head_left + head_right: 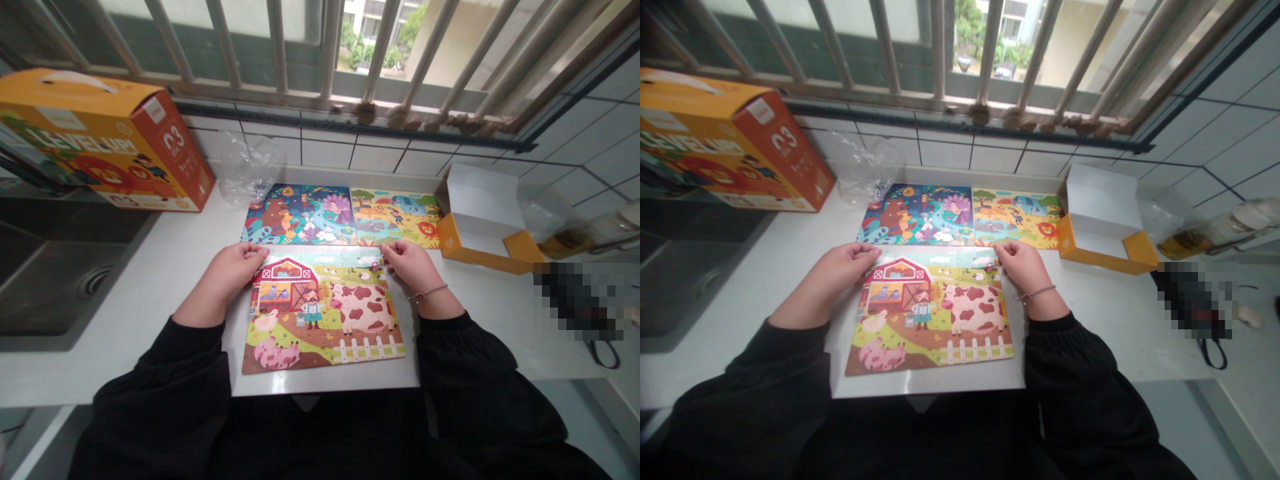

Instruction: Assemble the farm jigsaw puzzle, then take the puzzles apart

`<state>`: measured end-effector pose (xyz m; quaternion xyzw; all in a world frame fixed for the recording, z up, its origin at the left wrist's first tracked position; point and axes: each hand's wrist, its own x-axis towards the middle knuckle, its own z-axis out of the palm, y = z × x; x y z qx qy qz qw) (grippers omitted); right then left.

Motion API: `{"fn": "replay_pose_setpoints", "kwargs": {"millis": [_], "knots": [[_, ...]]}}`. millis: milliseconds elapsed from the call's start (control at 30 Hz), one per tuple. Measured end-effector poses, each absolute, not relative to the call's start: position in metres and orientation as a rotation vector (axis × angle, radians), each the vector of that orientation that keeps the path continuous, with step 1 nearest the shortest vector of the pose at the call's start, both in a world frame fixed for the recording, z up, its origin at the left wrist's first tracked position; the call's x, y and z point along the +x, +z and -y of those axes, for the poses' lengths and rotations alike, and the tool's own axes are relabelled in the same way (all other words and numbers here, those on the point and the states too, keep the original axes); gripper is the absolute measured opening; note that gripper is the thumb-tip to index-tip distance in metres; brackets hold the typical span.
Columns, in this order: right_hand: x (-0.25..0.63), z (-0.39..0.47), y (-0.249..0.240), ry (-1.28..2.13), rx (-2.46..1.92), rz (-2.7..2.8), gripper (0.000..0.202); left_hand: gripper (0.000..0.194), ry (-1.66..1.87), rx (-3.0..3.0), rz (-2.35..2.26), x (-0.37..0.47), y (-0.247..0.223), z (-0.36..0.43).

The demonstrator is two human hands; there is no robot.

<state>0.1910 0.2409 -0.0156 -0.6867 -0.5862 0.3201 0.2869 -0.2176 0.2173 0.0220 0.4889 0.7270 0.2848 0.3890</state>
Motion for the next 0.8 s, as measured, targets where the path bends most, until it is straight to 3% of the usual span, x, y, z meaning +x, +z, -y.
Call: {"fn": "replay_pose_setpoints", "kwargs": {"millis": [400, 800], "knots": [[0.190, -0.239, -0.018, 0.601, -1.695, 1.981, 0.048, 0.035, 0.703, 1.277, -1.855, -0.218, 0.019, -0.218], [0.176, -0.233, -0.013, 0.539, -1.633, 2.127, 0.025, 0.036, 0.687, 1.340, -1.850, -0.221, 0.013, -0.219]]}}
